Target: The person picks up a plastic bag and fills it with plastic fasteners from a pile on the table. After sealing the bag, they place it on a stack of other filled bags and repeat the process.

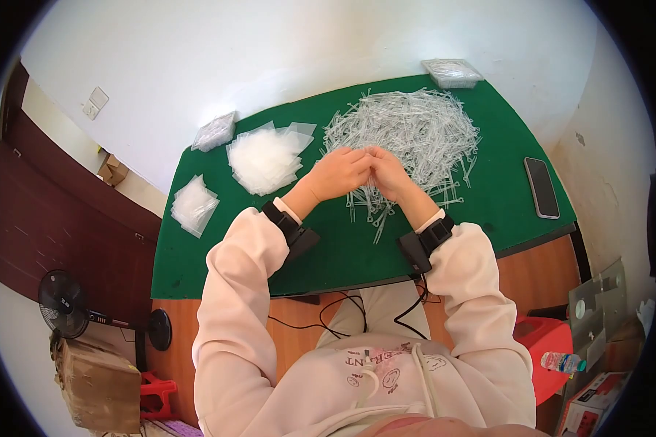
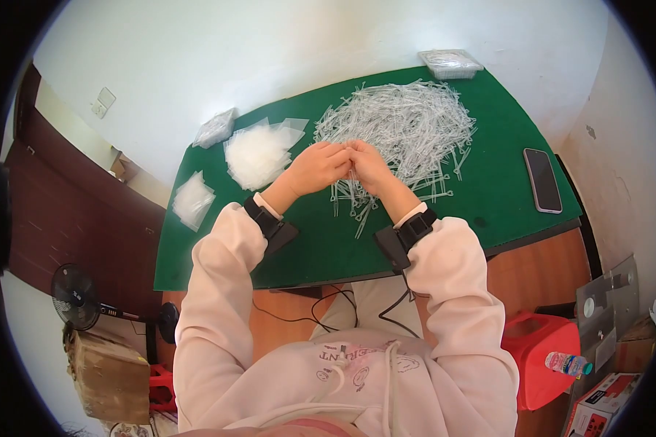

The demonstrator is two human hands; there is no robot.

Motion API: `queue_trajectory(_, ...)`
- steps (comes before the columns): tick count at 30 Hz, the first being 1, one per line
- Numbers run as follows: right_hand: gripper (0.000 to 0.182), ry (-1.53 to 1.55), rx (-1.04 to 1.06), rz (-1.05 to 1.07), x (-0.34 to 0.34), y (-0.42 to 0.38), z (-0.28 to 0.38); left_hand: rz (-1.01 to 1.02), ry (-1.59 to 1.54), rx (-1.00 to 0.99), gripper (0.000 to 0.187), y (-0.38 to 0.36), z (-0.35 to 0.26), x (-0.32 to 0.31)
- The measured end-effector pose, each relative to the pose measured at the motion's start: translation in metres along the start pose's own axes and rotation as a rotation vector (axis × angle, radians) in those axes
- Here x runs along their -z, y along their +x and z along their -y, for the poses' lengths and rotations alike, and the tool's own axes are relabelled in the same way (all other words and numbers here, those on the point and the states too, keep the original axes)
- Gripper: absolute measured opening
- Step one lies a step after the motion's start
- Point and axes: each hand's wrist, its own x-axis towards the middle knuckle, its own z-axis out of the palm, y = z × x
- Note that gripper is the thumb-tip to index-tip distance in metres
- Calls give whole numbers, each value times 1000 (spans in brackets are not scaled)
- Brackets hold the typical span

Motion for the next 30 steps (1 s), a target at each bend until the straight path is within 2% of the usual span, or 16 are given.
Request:
queue_trajectory(6, 13, -88, 1, -54, -2, 0, 0, 42, -13, -17, 7, 3, -3, 0)
queue_trajectory(10, 13, -148, 67, -38, 8, 6, 0, -60, -232, 125, 12, -4, 1, 5)
queue_trajectory(13, 14, -179, 108, 1, 4, 2, -1, -294, -236, 677, 20, -10, 10, 9)
queue_trajectory(14, 14, -190, 121, 28, -1, 0, 0, -292, -234, 679, 20, -12, 12, 9)
queue_trajectory(17, 15, -244, 138, 84, -8, -2, 3, -197, -844, 833, 29, -16, 17, 10)
queue_trajectory(23, 17, -347, 166, 123, -7, -3, 4, -147, -803, 853, 34, -19, 8, 8)
queue_trajectory(30, 18, -333, 144, 115, -7, -3, 5, -150, -764, 907, 32, -22, 8, 8)
